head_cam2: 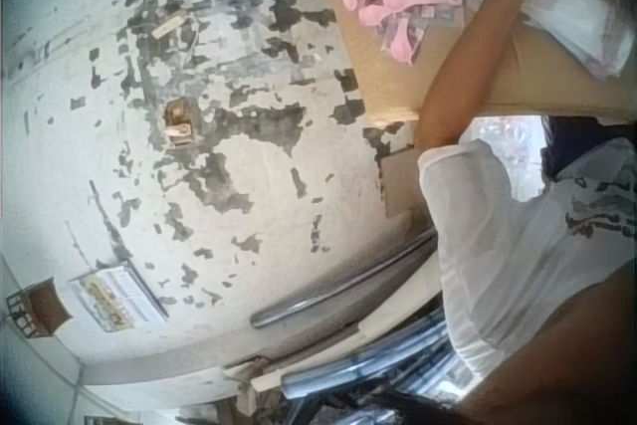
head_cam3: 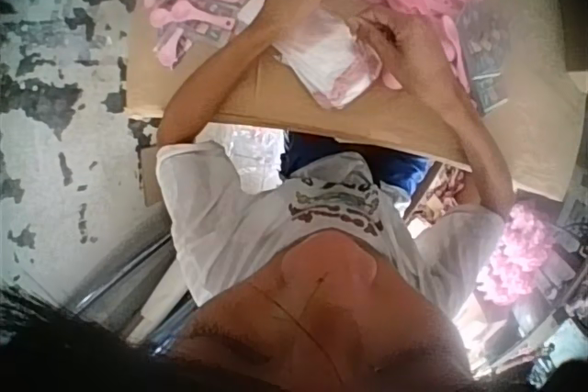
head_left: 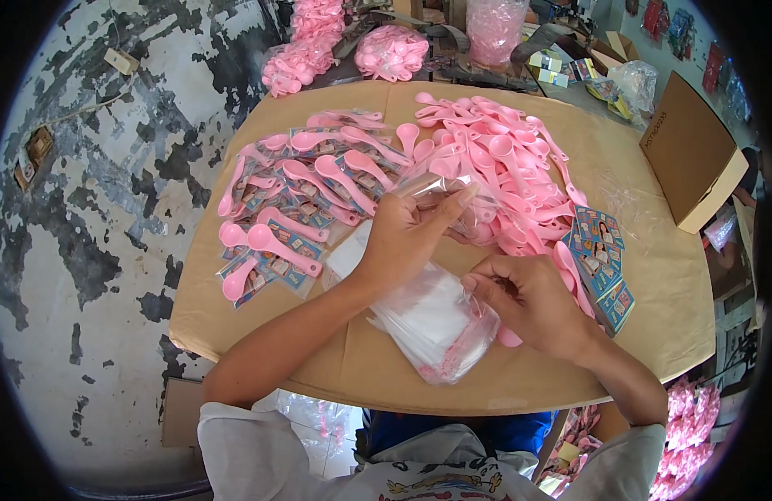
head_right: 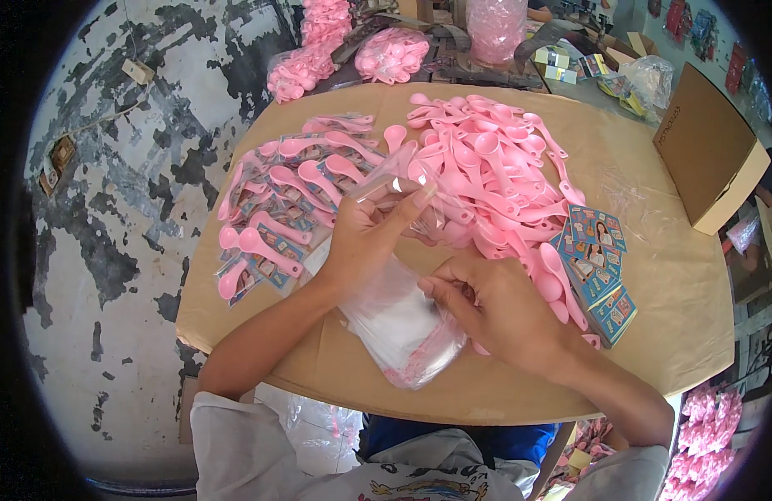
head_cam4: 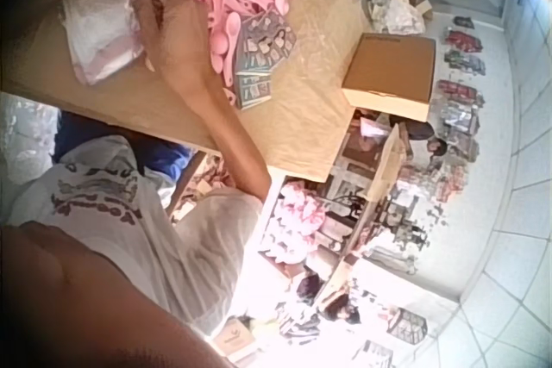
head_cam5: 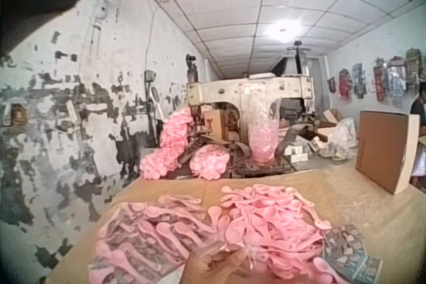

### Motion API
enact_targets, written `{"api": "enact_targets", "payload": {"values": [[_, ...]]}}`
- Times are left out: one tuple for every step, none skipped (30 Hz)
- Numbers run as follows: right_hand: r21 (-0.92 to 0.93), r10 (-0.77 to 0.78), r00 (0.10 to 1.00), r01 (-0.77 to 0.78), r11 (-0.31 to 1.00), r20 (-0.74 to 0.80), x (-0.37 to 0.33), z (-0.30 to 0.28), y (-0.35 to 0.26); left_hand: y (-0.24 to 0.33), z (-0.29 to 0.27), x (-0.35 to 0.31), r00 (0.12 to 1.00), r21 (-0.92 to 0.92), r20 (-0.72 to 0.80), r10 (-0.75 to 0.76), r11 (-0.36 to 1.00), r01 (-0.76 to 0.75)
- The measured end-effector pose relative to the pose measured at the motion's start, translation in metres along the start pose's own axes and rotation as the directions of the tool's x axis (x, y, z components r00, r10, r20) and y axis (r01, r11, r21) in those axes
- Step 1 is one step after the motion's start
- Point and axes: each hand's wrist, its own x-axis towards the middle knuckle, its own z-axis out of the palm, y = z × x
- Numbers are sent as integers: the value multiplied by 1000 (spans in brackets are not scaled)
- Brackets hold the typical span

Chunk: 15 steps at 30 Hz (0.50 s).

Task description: The person places a pink plastic spoon and a printed card into a clear plastic sleeve and seals it by peeling an adhesive strip. They repeat this for the items and then place the individual packets into a larger clear plastic bag.

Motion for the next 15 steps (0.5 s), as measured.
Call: {"api": "enact_targets", "payload": {"values": [[97, 88, 994, -94, 991, 72, 0, -1, 0, 0, 0, 0, 999, 10, -26, 19, 1000, -18], [185, 166, 974, -193, 963, 153, 1, -2, 0, -1, -1, 0, 999, 11, -26, 19, 1000, -19], [186, 165, 974, -193, 963, 153, 1, 2, 9, -1, -2, 0, 1000, 22, -18, 20, 1000, -20], [245, 29, 993, -56, 968, 113, 2, 8, 24, -1, -2, 0, 1000, 31, -5, 24, 999, -24], [298, -106, 992, 81, 951, 68, 3, 12, 36, -1, -1, 0, 1000, 29, -3, 23, 999, -23], [298, -104, 992, 79, 951, 67, 3, 12, 41, -1, 1, 0, 1000, 19, -11, 17, 1000, -17], [312, -99, 992, 70, 948, 79, 3, 13, 45, 1, 2, 0, 1000, 12, -21, 11, 1000, -11], [325, -95, 991, 61, 944, 91, 4, 13, 46, 2, 2, 0, 1000, 12, -21, 10, 1000, -9], [326, -94, 991, 59, 943, 91, 3, 12, 43, 3, 3, 0, 1000, -7, -26, 8, 1000, -8], [333, -17, 991, -28, 943, 132, 3, 10, 37, 3, 2, -1, 999, -25, -33, 5, 1000, -6], [335, 60, 983, -116, 935, 174, 3, 8, 32, 3, 2, -1, 999, -24, -34, 4, 1000, -5], [336, 59, 983, -116, 935, 175, 4, 8, 28, 3, 0, -1, 999, -9, -34, 4, 1000, -4], [298, 82, 981, -133, 945, 177, 4, 7, 25, 2, 0, 0, 999, 4, -34, 4, 1000, -4], [260, 105, 978, -150, 954, 177, 4, 7, 24, 1, 0, 0, 999, 2, -34, 3, 1000, -3], [259, 107, 978, -151, 954, 178, 4, 7, 25, 0, -1, 0, 999, -2, -35, 9, 1000, -9]]}}
